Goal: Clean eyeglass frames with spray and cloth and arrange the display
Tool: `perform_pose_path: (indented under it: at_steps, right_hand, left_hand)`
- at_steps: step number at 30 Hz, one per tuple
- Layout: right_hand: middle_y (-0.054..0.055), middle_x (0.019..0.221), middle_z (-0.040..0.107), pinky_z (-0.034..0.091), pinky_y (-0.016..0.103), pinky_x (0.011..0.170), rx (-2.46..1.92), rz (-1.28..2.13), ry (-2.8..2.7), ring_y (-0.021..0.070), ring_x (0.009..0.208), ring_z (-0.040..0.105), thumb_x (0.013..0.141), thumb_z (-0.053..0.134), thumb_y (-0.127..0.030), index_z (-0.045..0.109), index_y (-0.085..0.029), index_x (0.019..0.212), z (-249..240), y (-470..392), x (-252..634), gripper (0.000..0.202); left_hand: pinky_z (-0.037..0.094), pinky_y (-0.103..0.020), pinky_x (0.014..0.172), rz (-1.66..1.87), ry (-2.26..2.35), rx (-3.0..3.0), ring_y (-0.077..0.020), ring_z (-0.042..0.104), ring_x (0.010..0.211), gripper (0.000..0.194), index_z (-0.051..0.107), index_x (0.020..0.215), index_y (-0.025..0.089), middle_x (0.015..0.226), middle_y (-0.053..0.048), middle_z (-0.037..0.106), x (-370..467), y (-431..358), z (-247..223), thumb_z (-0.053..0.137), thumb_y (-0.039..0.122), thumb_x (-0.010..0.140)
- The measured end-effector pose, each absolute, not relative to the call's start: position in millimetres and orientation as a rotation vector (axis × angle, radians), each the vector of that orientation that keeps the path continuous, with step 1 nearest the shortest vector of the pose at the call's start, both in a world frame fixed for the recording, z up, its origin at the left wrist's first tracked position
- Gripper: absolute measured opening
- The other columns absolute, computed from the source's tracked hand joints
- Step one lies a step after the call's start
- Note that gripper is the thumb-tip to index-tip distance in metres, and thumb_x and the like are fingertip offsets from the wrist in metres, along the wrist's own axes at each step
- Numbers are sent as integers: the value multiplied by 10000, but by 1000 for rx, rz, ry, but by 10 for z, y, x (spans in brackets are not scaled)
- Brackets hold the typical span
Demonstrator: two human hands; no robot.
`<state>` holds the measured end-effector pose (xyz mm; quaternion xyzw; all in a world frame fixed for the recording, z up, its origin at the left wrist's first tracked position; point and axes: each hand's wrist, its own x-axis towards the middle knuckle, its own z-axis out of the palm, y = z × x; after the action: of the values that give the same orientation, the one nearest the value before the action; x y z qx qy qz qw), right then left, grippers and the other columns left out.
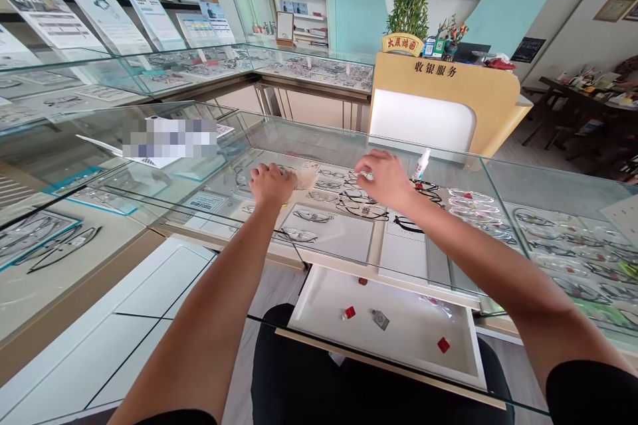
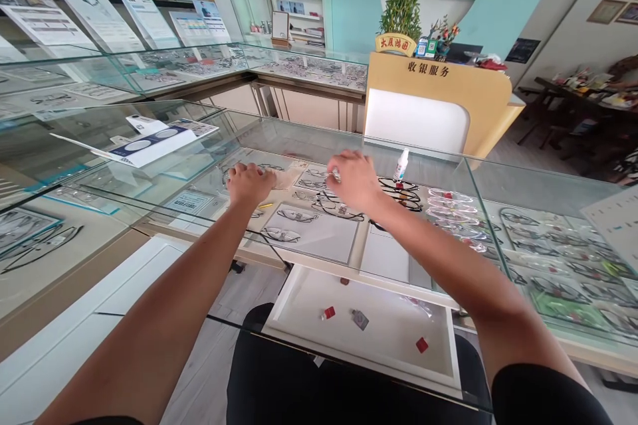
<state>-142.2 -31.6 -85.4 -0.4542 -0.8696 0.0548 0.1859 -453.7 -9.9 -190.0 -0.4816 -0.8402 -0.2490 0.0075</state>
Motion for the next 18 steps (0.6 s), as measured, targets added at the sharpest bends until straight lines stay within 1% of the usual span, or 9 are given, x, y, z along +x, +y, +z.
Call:
perform_pose_path:
  at_steps: [2, 4, 6, 7, 9, 11, 13, 16, 18]
  right_hand:
    - [86, 1184, 756, 493, 388, 1058, -976, 263, -2537, 258, 1121, 693, 1056, 538, -92, 793, -189, 1242, -828, -786, -1394, 330]
    - [73, 1124, 754, 484, 370, 965, -708, 292, -2731, 226, 966, 683, 1017, 519, -20, 778, -206, 1166, -951, -1244, -1366, 351]
    - [73, 1052, 743, 464, 373, 846, -503, 277, -2933, 214, 823, 635, 983, 564, -1, 760, -207, 1105, -1235, -1580, -1349, 310]
    - [70, 1039, 744, 464, 374, 833, -410, 298, -3013, 213, 805, 632, 981, 595, -7, 750, -208, 1107, -1426, -1681, -1347, 283]
    - [62, 1054, 757, 471, 357, 827, -394, 391, -3105, 202, 813, 648, 976, 661, -18, 743, -215, 1128, -1858, -1743, -1361, 262]
    - [42, 1117, 775, 434, 319, 732, -539, 534, -3143, 185, 812, 661, 959, 721, -30, 754, -237, 1184, -2285, -1660, -1389, 308]
    - [19, 1162, 790, 410, 291, 677, -654, 698, -3120, 157, 792, 671, 1006, 701, -46, 772, -243, 1191, -2638, -1501, -1418, 279]
    - [20, 1217, 806, 472, 282, 753, -816, 744, -2938, 152, 869, 718, 1096, 599, -66, 804, -241, 1191, -2975, -1216, -1455, 286]
    - [35, 1247, 819, 513, 292, 824, -889, 719, -2876, 164, 933, 749, 1107, 579, -65, 831, -235, 1197, -3093, -1006, -1482, 317]
  left_hand:
    - [467, -675, 1218, -800, -2627, -1505, -527, 532, 1493, 562, 761, 1334, 115, 1545, -344, 623, -4537, -90, -1901, 502, 450, 965]
    - [468, -682, 1218, -815, -2619, -1503, -530, 529, 1491, 552, 766, 1327, 124, 1541, -341, 628, -4536, -86, -1901, 519, 451, 956]
    - [472, -681, 1216, -812, -2623, -1503, -529, 528, 1490, 547, 768, 1319, 125, 1544, -341, 627, -4533, -89, -1896, 522, 455, 958]
    - [472, -678, 1220, -804, -2627, -1504, -527, 527, 1493, 549, 765, 1325, 124, 1552, -340, 624, -4529, -93, -1891, 522, 453, 959]
    - [466, -669, 1234, -784, -2638, -1502, -523, 525, 1501, 565, 754, 1353, 116, 1571, -338, 613, -4516, -104, -1877, 525, 451, 961]
    - [459, -662, 1246, -768, -2648, -1494, -519, 526, 1505, 577, 742, 1376, 109, 1578, -335, 607, -4497, -117, -1861, 527, 451, 964]
    - [456, -661, 1250, -758, -2654, -1485, -518, 527, 1504, 581, 739, 1383, 103, 1572, -336, 605, -4480, -125, -1850, 521, 451, 972]
    - [466, -659, 1240, -735, -2655, -1480, -519, 522, 1507, 587, 739, 1387, 91, 1555, -340, 607, -4473, -124, -1849, 499, 446, 987]
    - [481, -649, 1228, -722, -2656, -1481, -515, 526, 1504, 582, 742, 1378, 91, 1547, -336, 610, -4484, -117, -1859, 492, 448, 993]
